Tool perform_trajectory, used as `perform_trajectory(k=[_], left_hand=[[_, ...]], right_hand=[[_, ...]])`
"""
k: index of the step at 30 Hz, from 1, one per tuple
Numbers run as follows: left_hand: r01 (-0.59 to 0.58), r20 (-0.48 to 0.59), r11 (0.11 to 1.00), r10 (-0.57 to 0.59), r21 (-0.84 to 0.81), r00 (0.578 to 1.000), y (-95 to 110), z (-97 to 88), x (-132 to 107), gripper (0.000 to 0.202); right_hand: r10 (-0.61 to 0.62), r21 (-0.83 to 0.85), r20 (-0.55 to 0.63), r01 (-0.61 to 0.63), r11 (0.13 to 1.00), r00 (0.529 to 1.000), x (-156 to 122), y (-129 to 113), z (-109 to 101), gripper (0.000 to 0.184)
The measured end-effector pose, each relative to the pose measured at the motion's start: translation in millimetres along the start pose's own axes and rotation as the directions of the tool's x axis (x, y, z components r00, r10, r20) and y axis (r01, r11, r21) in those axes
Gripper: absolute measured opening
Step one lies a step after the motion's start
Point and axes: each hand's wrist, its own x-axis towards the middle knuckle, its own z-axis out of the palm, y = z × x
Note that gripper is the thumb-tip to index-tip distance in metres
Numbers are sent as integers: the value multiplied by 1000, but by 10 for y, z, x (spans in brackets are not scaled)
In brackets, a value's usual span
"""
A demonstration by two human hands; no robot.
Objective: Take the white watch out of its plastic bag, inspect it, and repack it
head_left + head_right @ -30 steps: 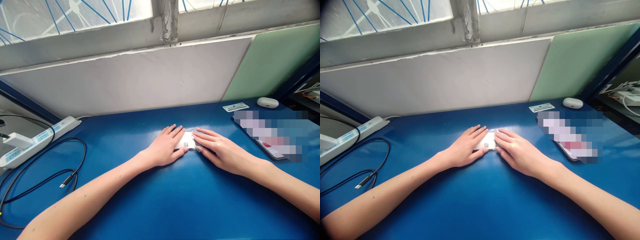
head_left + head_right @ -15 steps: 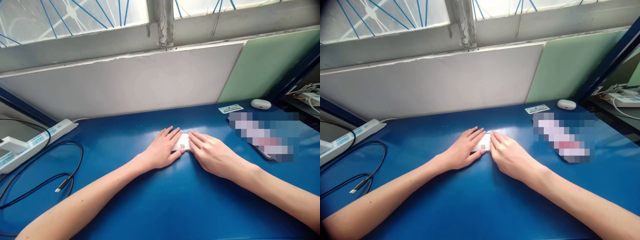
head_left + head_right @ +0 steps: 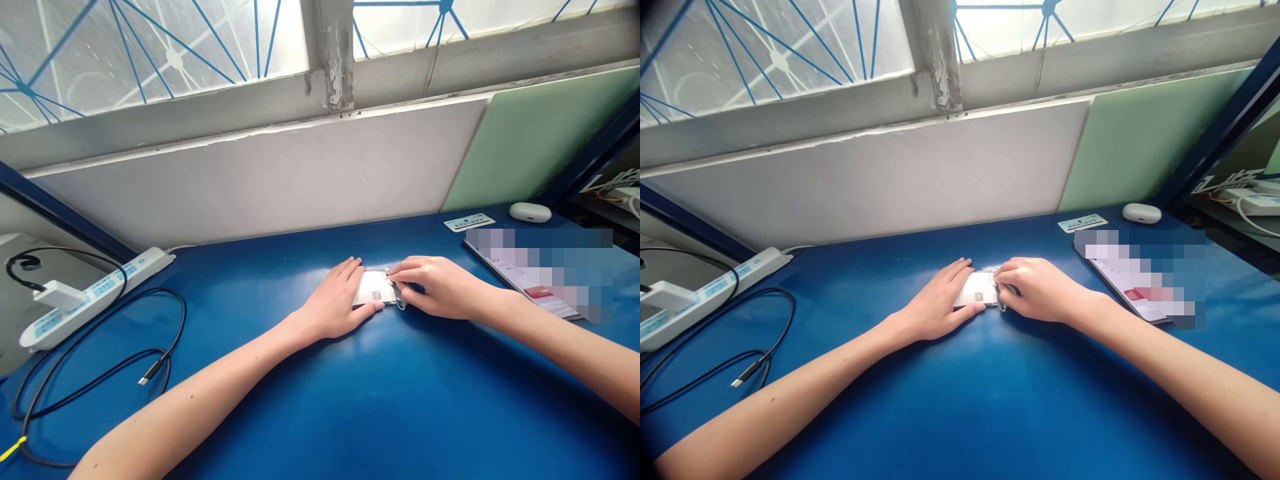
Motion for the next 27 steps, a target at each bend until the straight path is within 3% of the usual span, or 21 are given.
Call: perform_trajectory(k=[4,8,12,18,23,27], left_hand=[[-16,3,1000,16,-19,1000,-13,-18,-1,59],[-29,-9,999,29,-35,1000,-23,-25,-3,56],[-63,-23,996,62,-68,998,-53,-18,-13,56],[-115,-42,991,112,-69,993,-91,8,-22,61],[-95,-33,992,93,-79,995,-88,-13,-25,62],[-45,-82,983,31,-176,996,-103,-12,-22,61]], right_hand=[[45,26,-106,-43,999,993,0,33,123,28],[56,69,-93,-49,996,994,-54,100,191,37],[71,107,-126,-58,993,989,-86,106,175,34],[15,-38,-238,-25,999,971,-116,90,135,24],[-47,-92,-263,23,995,964,-137,142,76,21],[46,92,-340,-16,996,939,-139,136,-6,19]])
